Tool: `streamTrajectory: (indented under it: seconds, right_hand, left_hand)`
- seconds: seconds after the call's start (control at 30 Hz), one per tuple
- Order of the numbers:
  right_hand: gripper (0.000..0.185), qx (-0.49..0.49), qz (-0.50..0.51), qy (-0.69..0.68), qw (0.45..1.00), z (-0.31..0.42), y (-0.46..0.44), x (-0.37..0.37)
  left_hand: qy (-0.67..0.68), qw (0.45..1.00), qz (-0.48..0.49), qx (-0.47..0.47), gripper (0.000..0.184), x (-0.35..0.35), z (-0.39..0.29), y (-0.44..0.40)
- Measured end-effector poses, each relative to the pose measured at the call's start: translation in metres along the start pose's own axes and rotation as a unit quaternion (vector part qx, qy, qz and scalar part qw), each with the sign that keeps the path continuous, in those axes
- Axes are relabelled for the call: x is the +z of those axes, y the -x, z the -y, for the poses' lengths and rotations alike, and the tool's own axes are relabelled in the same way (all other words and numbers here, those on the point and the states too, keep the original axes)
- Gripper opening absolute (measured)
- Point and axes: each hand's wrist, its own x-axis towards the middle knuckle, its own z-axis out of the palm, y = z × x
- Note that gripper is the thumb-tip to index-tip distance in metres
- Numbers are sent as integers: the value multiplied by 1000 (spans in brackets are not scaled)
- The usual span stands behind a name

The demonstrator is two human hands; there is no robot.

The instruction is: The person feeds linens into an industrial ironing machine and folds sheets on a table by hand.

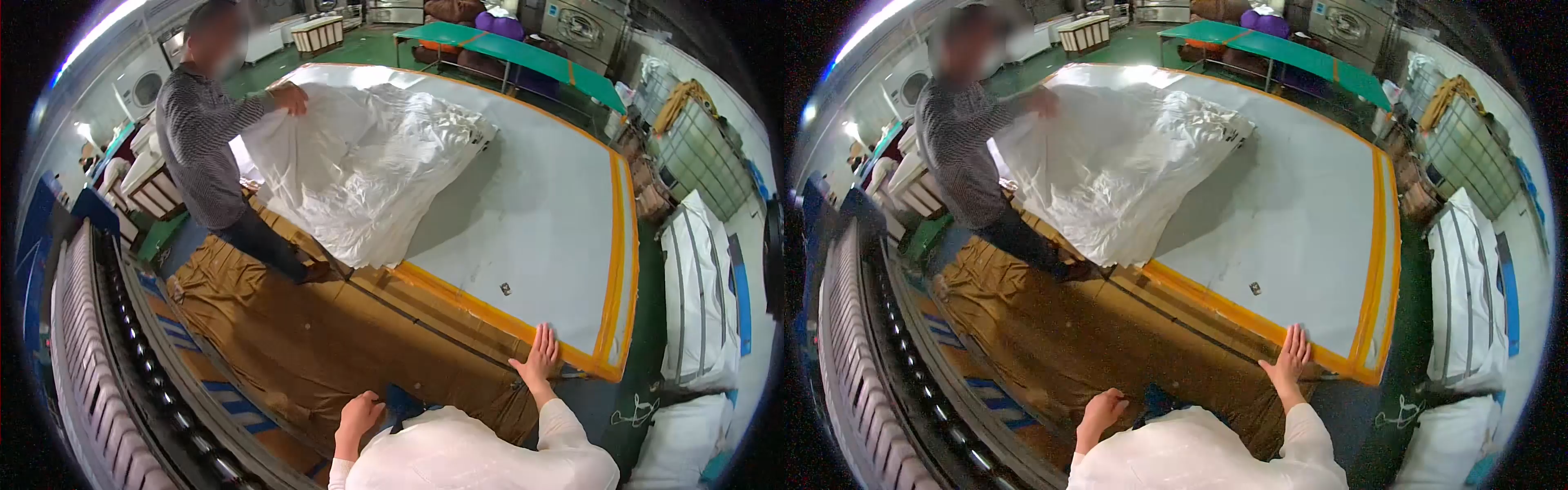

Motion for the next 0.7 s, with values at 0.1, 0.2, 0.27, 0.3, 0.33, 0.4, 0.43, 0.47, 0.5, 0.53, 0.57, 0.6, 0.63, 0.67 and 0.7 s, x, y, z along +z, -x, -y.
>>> streamTrajectory:
  seconds: [0.1, 0.2, 0.27, 0.3, 0.33, 0.4, 0.43, 0.47, 0.5, 0.53, 0.57, 0.6, 0.63, 0.67, 0.7]
  right_hand:
    - [123, 1, 3, 0, 1000, -1, 0, 1]
    - [123, 10, 10, 11, 1000, 3, 0, -1]
    - [123, 16, 19, 19, 1000, 3, -2, -4]
    - [123, 17, 23, 20, 999, 3, -2, -5]
    - [123, 19, 28, 20, 999, 3, -2, -7]
    - [123, 6, 13, 13, 1000, 3, -1, -8]
    - [123, -1, 6, 9, 1000, 3, -1, -9]
    - [123, 6, 15, 8, 1000, 3, -3, -10]
    - [123, 13, 24, 7, 1000, 4, -4, -10]
    - [123, 19, 34, 5, 999, 5, -5, -11]
    - [124, 17, 38, 6, 999, 4, -5, -10]
    - [124, 15, 41, 8, 999, 3, -5, -7]
    - [125, 11, 43, 10, 999, 1, -6, -6]
    - [120, 5, 46, -8, 999, 3, -7, -13]
    - [117, 3, 46, -6, 999, 1, -9, -13]
  left_hand:
    - [-47, 998, 35, 10, 31, -16, 0, -20]
    - [-27, 997, 67, 20, 31, -27, 3, -40]
    - [-45, 996, 70, 17, 31, -31, 2, -52]
    - [-54, 996, 72, 15, 31, -33, 1, -57]
    - [-48, 996, 70, 22, 30, -33, 3, -63]
    - [-32, 997, 64, 38, 30, -29, 8, -74]
    - [-32, 996, 71, 45, 30, -29, 7, -79]
    - [-32, 995, 77, 51, 30, -28, 6, -85]
    - [-33, 995, 82, 55, 30, -28, 5, -90]
    - [-33, 993, 94, 57, 30, -32, 0, -94]
    - [-33, 992, 105, 59, 30, -38, -8, -98]
    - [-32, 991, 114, 60, 30, -41, -12, -103]
    - [-25, 992, 109, 60, 30, -40, -10, -111]
    - [-17, 993, 103, 61, 30, -35, -5, -118]
    - [-9, 993, 96, 61, 30, -30, -1, -125]
